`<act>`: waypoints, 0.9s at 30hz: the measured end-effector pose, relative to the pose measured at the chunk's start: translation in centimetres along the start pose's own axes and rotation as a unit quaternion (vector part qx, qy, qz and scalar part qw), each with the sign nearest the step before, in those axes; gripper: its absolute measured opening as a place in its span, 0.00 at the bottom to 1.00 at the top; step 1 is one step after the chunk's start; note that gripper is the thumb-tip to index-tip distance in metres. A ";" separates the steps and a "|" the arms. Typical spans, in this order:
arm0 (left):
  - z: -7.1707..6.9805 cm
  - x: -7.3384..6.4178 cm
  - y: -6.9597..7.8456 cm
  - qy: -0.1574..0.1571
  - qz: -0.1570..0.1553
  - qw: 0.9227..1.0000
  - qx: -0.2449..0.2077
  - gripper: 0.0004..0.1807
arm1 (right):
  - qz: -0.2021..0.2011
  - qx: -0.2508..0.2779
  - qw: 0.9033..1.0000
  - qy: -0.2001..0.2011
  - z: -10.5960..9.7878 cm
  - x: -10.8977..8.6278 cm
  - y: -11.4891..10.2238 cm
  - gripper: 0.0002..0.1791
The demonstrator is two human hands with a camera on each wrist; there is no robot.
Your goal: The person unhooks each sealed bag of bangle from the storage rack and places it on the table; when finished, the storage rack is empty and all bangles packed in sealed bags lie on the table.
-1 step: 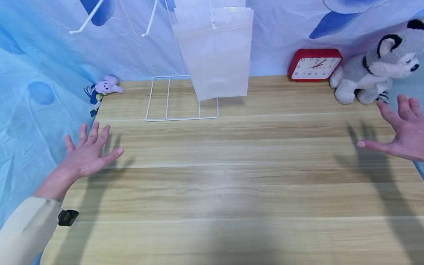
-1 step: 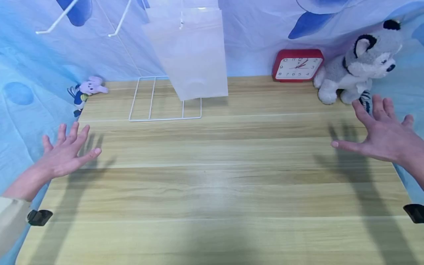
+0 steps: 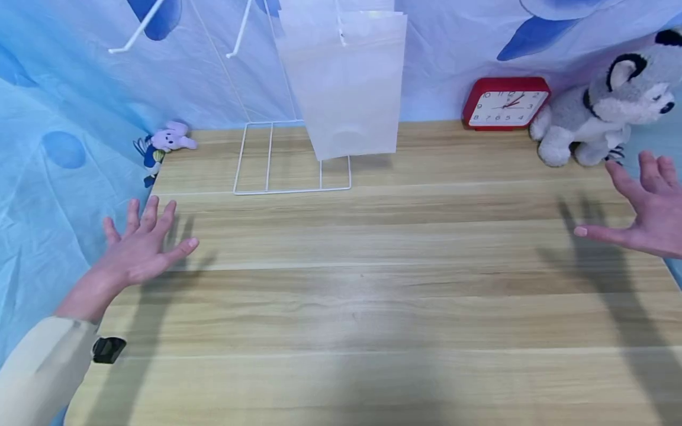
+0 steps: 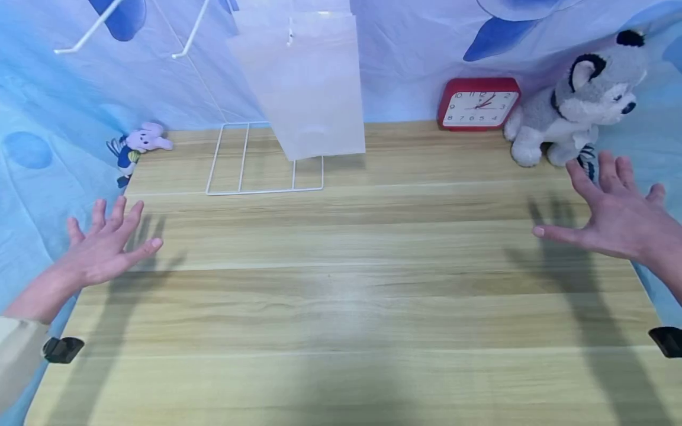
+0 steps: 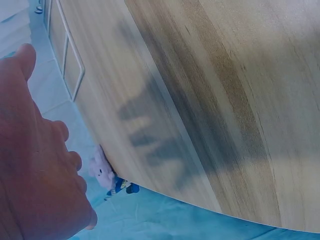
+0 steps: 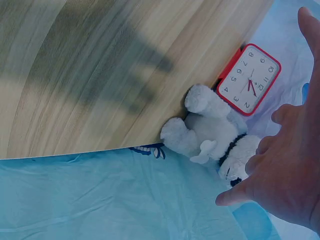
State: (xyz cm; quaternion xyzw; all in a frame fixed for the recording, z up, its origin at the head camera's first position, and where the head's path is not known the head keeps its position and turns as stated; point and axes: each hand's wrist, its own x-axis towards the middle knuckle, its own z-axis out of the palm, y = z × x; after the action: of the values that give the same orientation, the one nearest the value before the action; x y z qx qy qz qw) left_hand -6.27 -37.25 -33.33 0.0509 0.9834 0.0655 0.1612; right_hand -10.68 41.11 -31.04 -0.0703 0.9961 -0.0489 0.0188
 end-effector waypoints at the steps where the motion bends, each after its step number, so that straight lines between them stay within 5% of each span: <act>1: -0.1 0.0 -0.1 0.002 -0.001 1.000 -0.001 0.51 | -0.004 0.001 1.000 0.006 -0.1 0.3 -0.1 0.72; 8: -1.5 0.3 -0.5 -0.003 -0.005 1.000 -0.027 0.52 | 0.005 0.003 1.000 -0.020 -0.7 1.6 -1.4 0.68; 11: -2.1 1.6 0.1 -0.014 0.001 0.998 -0.061 0.50 | -0.015 0.008 1.000 0.005 -0.6 1.9 -2.5 0.62; 18: -2.7 8.1 1.8 0.002 0.024 0.990 -0.139 0.42 | -0.113 0.057 0.992 0.003 -0.4 3.1 -6.9 0.41; 27: -2.6 15.2 2.2 -0.038 0.059 0.982 -0.178 0.55 | -0.239 0.172 0.954 0.048 -2.3 7.5 -14.1 0.32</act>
State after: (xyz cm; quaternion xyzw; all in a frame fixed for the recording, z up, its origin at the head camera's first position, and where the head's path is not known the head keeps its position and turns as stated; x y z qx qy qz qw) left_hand -21.27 -33.49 -35.27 0.0821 0.9446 0.2467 0.2005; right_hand -16.21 26.42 -27.56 -0.2997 0.9265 -0.2258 -0.0291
